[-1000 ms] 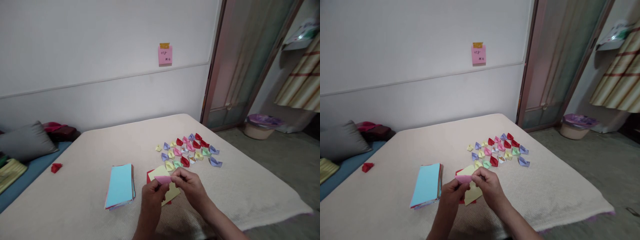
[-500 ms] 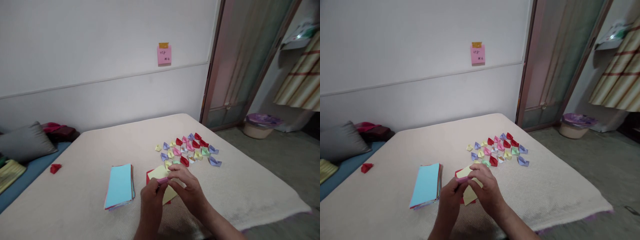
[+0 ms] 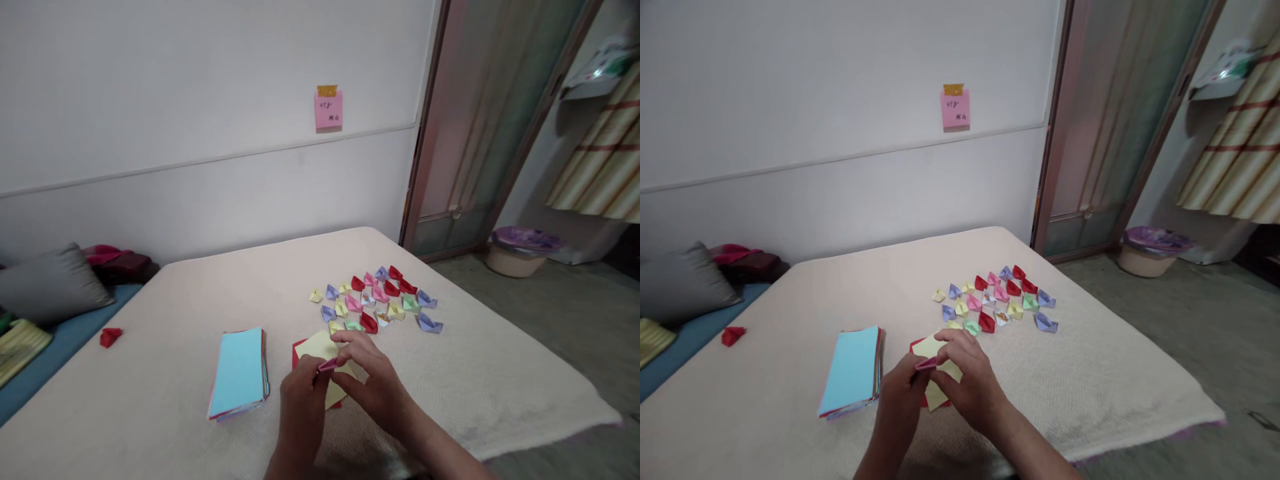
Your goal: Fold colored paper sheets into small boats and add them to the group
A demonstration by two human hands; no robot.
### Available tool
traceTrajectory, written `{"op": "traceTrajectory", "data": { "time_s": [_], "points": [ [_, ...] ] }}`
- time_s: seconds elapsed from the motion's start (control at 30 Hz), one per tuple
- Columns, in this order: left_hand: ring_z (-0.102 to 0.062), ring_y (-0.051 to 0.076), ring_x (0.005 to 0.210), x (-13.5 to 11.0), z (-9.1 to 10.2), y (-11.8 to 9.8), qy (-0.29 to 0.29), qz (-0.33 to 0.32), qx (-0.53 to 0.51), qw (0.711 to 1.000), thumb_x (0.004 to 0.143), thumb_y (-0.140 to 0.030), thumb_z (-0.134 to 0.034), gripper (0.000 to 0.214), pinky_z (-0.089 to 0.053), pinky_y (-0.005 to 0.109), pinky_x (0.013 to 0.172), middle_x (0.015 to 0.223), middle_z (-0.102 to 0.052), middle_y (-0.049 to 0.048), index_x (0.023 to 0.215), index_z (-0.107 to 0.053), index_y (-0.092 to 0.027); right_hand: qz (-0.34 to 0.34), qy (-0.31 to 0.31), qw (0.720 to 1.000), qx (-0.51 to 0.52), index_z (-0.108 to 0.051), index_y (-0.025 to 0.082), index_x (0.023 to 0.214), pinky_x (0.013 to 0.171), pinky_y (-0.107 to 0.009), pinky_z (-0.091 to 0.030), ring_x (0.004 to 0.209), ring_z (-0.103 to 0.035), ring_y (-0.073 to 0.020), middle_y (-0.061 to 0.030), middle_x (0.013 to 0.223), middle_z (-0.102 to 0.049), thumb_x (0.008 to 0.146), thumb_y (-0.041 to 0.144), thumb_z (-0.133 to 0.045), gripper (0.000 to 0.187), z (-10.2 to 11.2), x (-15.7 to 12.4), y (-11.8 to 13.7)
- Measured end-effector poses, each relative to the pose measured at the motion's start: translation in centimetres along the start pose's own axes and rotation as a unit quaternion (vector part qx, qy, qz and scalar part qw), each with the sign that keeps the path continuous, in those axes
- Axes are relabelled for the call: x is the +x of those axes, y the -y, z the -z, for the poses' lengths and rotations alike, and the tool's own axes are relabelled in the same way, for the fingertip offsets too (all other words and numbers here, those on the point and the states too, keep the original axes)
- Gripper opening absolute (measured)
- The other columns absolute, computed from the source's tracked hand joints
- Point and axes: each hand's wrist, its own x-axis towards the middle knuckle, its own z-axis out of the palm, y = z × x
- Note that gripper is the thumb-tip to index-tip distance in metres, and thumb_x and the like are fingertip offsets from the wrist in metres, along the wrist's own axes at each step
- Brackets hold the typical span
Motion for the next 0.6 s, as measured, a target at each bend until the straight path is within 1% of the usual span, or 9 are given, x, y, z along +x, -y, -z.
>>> {"op": "traceTrajectory", "data": {
  "time_s": [0.17,0.23,0.33,0.4,0.5,0.53,0.6],
  "points": [
    [-0.053,0.016,0.061,0.0,0.2,-0.1,0.032,-0.005,-0.006,0.999,0.081,-0.024,-0.058,0.013,-0.033,0.024,0.056,0.065,-0.062,0.0014,0.072,-0.067,-0.021,-0.045,0.033,0.998,0.028,-0.059,0.021,0.073,0.090,-0.040,-0.042,0.106,-0.054,-0.0250,-0.0094,0.110,-0.061,0.075,0.016,-0.068,0.010,0.2,0.3,0.2],
    [-0.050,0.015,0.057,-0.1,0.1,-0.2,0.033,-0.004,0.005,0.999,0.081,-0.027,-0.058,0.016,-0.031,0.023,0.053,0.062,-0.059,0.0002,0.068,-0.065,-0.020,-0.063,0.036,0.996,0.044,-0.062,0.021,0.073,0.093,-0.040,-0.040,0.108,-0.053,-0.0246,-0.0091,0.112,-0.061,0.078,0.020,-0.065,0.007,0.2,0.3,0.1],
    [-0.044,0.012,0.054,0.0,0.2,-0.4,0.037,0.003,-0.014,0.999,0.079,-0.033,-0.062,0.022,-0.029,0.022,0.051,0.058,-0.054,-0.0013,0.063,-0.062,-0.018,-0.121,0.028,0.987,0.104,-0.065,0.021,0.069,0.096,-0.039,-0.035,0.109,-0.052,-0.0239,-0.0078,0.112,-0.061,0.081,0.027,-0.062,0.014,0.2,0.5,-0.3],
    [-0.044,0.012,0.054,0.1,0.5,-0.7,0.062,0.025,-0.074,0.995,0.077,-0.036,-0.063,0.023,-0.031,0.022,0.051,0.057,-0.053,-0.0014,0.064,-0.063,-0.017,-0.182,0.025,0.965,0.188,-0.065,0.020,0.066,0.096,-0.038,-0.035,0.109,-0.052,-0.0248,-0.0075,0.112,-0.061,0.079,0.030,-0.065,0.017,0.3,0.6,-0.7],
    [-0.046,0.012,0.054,0.4,1.1,-1.0,0.086,0.088,-0.194,0.973,0.081,-0.042,-0.057,0.030,-0.034,0.022,0.053,0.056,-0.054,-0.0007,0.069,-0.066,-0.016,-0.252,0.043,0.905,0.341,-0.065,0.016,0.064,0.091,-0.038,-0.038,0.104,-0.054,-0.0261,-0.0089,0.106,-0.062,0.073,0.034,-0.070,0.020,0.2,0.6,-1.2],
    [-0.046,0.011,0.054,0.4,1.2,-1.0,0.083,0.109,-0.232,0.963,0.083,-0.043,-0.054,0.032,-0.034,0.022,0.053,0.056,-0.054,-0.0005,0.072,-0.066,-0.015,-0.260,0.054,0.885,0.382,-0.064,0.015,0.063,0.088,-0.038,-0.040,0.099,-0.056,-0.0255,-0.0092,0.102,-0.063,0.072,0.035,-0.070,0.022,0.0,0.5,-1.3],
    [-0.045,0.010,0.052,0.5,1.2,-1.0,0.078,0.147,-0.303,0.938,0.082,-0.041,-0.055,0.029,-0.033,0.021,0.051,0.056,-0.054,-0.0009,0.082,-0.068,-0.015,-0.251,0.070,0.871,0.417,-0.063,0.014,0.062,0.082,-0.038,-0.043,0.086,-0.059,-0.0228,-0.0089,0.090,-0.063,0.075,0.037,-0.068,0.026,-0.4,0.4,-1.3]
  ]
}}
